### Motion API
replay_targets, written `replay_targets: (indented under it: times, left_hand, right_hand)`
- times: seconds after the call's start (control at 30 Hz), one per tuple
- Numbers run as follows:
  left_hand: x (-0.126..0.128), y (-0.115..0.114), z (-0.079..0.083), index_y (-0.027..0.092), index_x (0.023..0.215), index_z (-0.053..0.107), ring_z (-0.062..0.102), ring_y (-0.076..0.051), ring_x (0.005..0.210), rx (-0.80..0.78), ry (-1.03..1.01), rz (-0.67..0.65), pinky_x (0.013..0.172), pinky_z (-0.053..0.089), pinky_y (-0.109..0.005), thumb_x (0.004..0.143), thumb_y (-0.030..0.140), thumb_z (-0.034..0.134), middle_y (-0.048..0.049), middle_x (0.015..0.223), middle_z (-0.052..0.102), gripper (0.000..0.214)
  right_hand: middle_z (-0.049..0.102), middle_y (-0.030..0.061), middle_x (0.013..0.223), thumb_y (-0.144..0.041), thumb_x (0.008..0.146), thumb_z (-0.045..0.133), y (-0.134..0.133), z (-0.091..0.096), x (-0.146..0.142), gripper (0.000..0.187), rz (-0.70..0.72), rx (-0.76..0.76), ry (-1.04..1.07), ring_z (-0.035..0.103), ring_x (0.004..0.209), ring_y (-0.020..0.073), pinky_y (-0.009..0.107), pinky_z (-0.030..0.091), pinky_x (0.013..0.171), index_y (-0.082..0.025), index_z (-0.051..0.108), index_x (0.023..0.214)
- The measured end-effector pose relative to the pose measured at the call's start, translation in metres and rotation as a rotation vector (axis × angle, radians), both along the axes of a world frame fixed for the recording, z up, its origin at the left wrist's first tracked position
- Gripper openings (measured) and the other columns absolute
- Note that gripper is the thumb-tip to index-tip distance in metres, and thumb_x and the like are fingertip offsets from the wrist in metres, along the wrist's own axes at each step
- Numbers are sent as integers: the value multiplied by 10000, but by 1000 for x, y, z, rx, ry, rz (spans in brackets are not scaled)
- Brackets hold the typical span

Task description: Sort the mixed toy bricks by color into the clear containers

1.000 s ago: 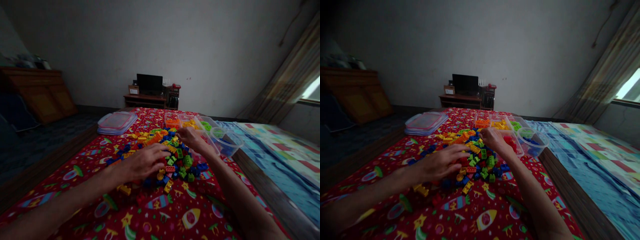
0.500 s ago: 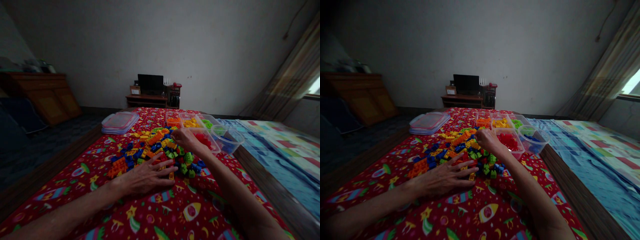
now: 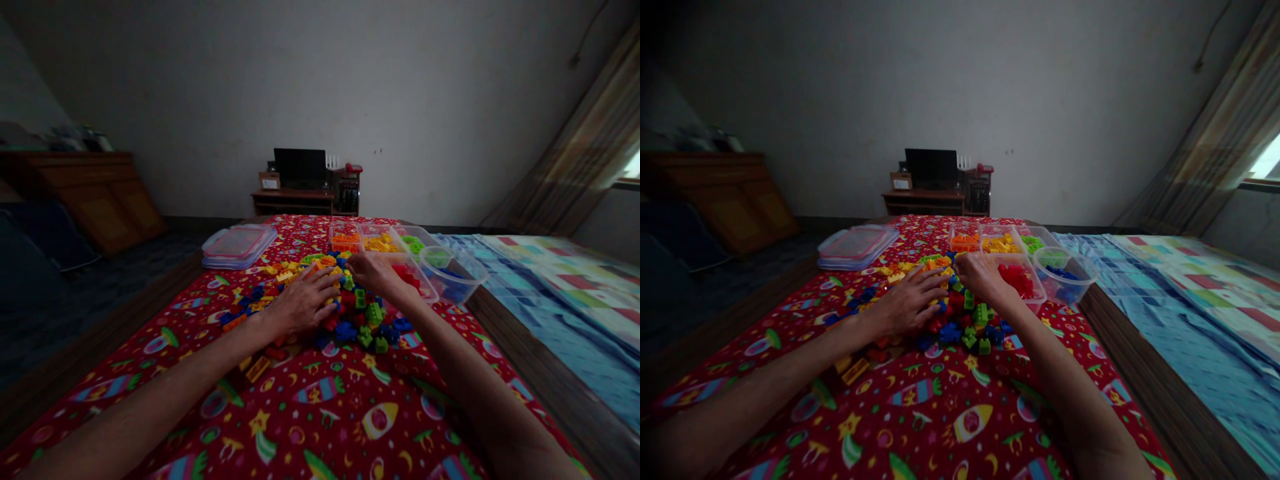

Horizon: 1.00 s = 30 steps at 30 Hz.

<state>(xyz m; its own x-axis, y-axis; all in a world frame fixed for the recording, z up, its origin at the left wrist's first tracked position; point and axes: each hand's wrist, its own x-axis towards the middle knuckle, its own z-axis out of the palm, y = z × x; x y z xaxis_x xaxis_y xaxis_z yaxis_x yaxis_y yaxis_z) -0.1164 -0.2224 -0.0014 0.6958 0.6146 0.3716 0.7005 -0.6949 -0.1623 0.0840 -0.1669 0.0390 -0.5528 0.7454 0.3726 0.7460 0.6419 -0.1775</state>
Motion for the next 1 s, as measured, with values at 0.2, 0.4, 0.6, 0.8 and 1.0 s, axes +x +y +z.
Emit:
replay_targets:
  times: [0.2,0.4,0.6,0.8,1.0]
  left_hand:
    - [-20,41,-4,183,1083,634,494,-233,1240,-53,-230,4,1061,388,-443,944,380,424,-108,1269,599,320]
    - [-46,23,2,174,1100,634,514,-231,1226,-84,-366,64,1055,408,-430,954,411,352,-123,1269,599,397]
    - [-110,-53,-29,255,1354,445,317,-284,1383,-95,-388,419,1141,239,-522,946,461,308,-75,1471,407,477]
    - [-148,-109,-86,275,1505,68,207,-376,1416,-234,-442,672,1099,286,-570,823,613,483,-125,1578,145,867]
    - [-105,-90,-77,276,1498,103,201,-410,1408,-226,-407,606,1067,343,-559,701,628,638,-156,1575,100,1023]
  right_hand:
    - [546,14,601,-74,737,487,5,-7,6,165,10,-12,17,335,526,88,243,208,528,-139,631,689]
    - [545,11,623,-38,693,480,3,-4,12,187,31,-51,49,350,542,81,236,224,546,-131,642,699]
    - [479,-8,565,-74,738,479,-1,3,10,174,-7,-35,25,264,512,82,257,182,524,-138,627,673]
    - [519,14,595,-103,786,474,-3,4,6,184,13,-36,24,307,519,87,254,194,525,-140,629,694]
    - [543,25,616,-94,793,462,-8,6,6,204,14,-46,-28,304,522,93,259,200,528,-138,646,717]
